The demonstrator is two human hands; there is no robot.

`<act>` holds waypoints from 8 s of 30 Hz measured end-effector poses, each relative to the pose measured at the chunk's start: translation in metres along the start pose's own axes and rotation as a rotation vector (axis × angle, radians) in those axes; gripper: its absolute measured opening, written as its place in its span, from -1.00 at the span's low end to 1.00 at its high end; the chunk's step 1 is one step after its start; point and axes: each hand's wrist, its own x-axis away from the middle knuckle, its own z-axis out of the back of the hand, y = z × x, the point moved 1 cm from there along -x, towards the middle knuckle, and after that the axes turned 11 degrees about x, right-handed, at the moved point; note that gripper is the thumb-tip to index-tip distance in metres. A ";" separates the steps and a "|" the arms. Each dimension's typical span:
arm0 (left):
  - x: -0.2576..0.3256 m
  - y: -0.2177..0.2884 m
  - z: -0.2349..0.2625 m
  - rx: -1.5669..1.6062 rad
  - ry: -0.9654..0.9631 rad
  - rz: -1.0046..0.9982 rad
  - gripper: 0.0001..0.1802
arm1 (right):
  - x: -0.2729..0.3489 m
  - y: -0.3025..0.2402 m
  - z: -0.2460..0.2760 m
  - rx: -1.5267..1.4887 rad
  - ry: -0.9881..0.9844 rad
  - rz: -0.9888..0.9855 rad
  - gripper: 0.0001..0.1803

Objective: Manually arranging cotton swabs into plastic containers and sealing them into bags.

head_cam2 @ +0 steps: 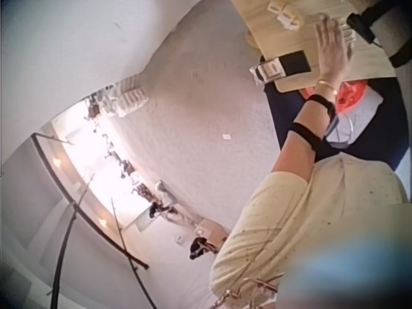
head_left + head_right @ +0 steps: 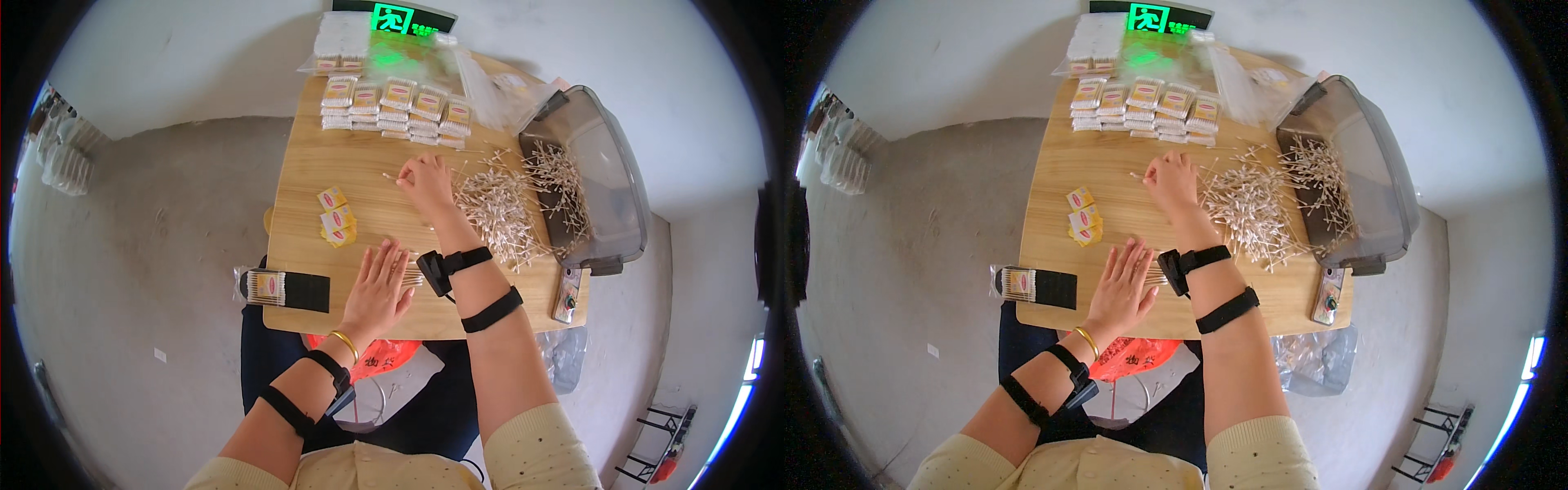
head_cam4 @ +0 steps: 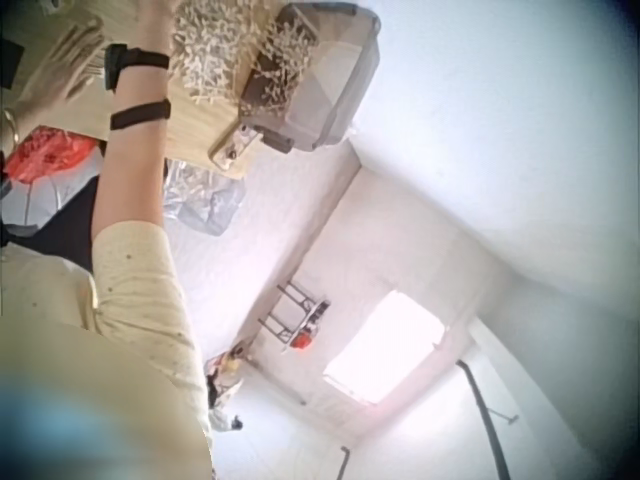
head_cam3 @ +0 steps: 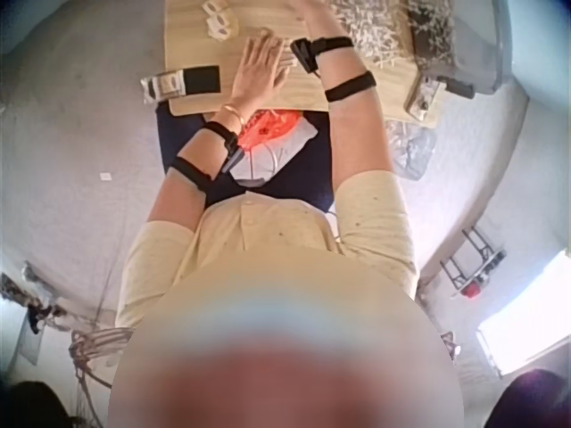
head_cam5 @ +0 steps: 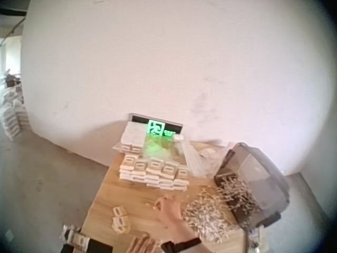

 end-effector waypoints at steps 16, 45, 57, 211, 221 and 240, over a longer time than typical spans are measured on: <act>0.003 -0.001 0.004 0.182 0.089 -0.043 -0.32 | 0.149 -0.007 0.033 -0.050 -0.133 0.099 -0.91; -0.001 0.000 0.000 0.076 -0.005 -0.046 -0.32 | 0.069 0.050 0.045 -0.793 0.099 -0.222 -0.80; 0.004 -0.003 0.000 0.110 -0.007 0.000 -0.36 | 0.114 0.007 0.035 -0.421 -0.219 -0.195 -0.83; 0.019 0.022 0.028 0.145 0.199 -0.021 -0.40 | 0.245 -0.054 -0.011 -0.093 0.259 -0.068 -0.29; 0.017 -0.087 -0.036 -0.220 -0.006 0.055 -0.26 | 0.267 -0.043 0.056 -0.139 0.164 -0.259 -0.10; 0.019 -0.061 -0.015 -0.235 0.434 -0.349 -0.41 | 0.351 -0.009 0.193 -0.117 0.390 -0.389 -0.19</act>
